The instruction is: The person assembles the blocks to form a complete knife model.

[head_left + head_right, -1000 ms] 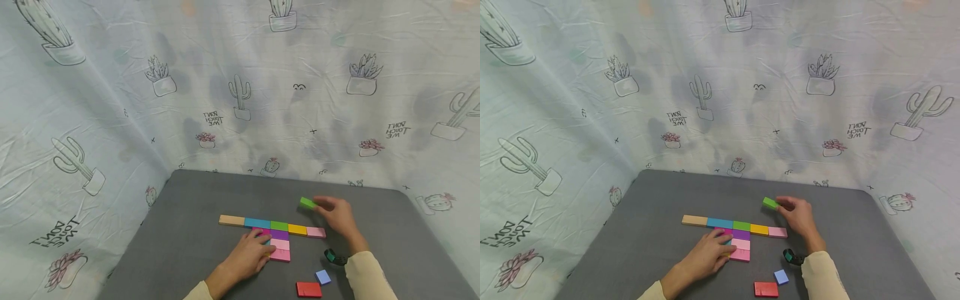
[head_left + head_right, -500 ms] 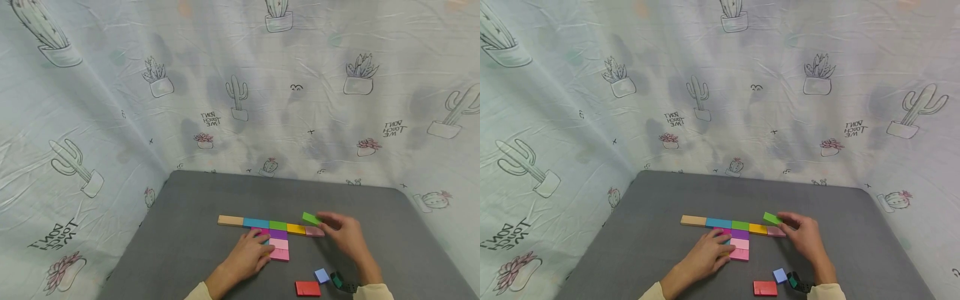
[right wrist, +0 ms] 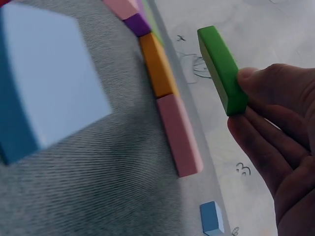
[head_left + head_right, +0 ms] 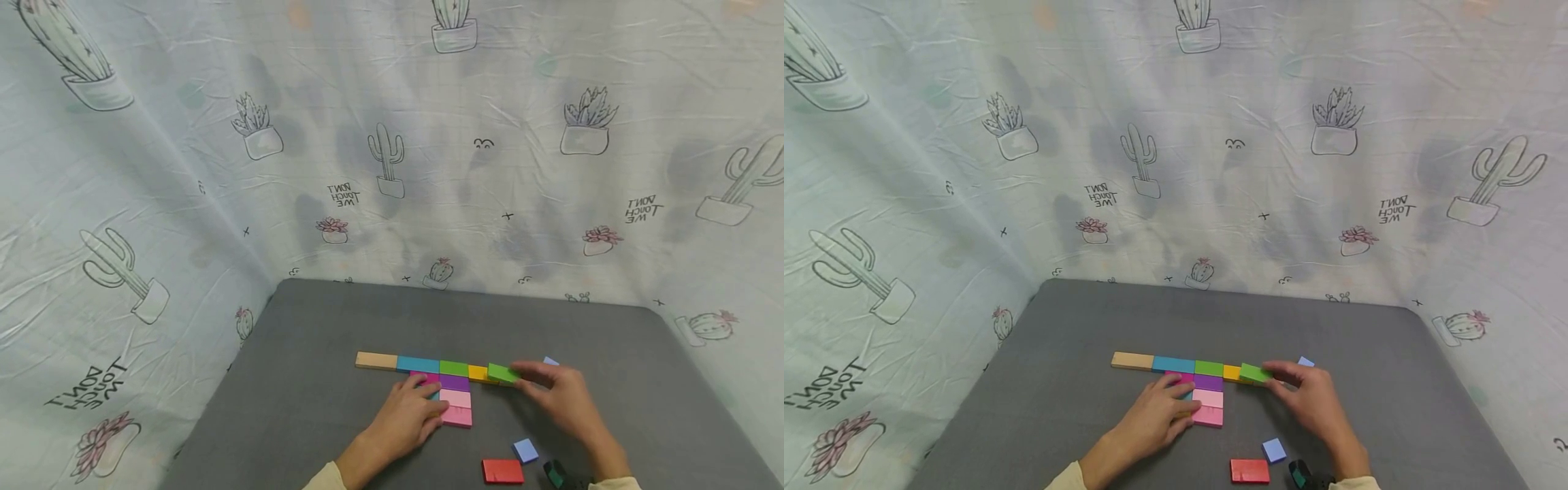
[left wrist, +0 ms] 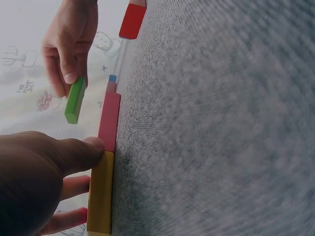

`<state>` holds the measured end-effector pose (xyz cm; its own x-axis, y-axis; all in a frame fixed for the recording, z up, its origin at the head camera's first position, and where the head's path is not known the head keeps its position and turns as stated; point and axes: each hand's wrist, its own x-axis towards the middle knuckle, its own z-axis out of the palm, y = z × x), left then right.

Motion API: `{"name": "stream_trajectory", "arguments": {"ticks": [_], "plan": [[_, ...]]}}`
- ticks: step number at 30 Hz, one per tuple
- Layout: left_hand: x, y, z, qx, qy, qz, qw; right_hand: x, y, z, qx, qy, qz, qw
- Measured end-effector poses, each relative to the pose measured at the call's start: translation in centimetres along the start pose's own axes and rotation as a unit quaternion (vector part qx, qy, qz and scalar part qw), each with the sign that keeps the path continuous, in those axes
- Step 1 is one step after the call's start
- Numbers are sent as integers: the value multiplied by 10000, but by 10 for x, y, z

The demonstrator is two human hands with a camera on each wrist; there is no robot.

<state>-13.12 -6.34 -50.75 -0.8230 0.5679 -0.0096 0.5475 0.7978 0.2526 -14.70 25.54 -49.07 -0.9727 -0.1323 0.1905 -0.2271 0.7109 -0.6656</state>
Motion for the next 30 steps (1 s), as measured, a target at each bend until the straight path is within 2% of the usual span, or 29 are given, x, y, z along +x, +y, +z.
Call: {"name": "stream_trajectory", "arguments": {"ticks": [8, 15, 25, 30], "plan": [[-1, 1, 0, 45, 103, 49, 9999, 4, 6, 11, -40, -320, -539, 9980], [-2, 1, 0, 61, 101, 8, 9999, 6, 4, 14, -109, -675, -561, 9961], [-3, 0, 0, -55, 129, 45, 9999, 7, 4, 21, -195, -766, -675, 9946], [-4, 0, -1, -60, 120, 46, 9999, 6, 5, 26, -412, -565, -1107, 9914]]}}
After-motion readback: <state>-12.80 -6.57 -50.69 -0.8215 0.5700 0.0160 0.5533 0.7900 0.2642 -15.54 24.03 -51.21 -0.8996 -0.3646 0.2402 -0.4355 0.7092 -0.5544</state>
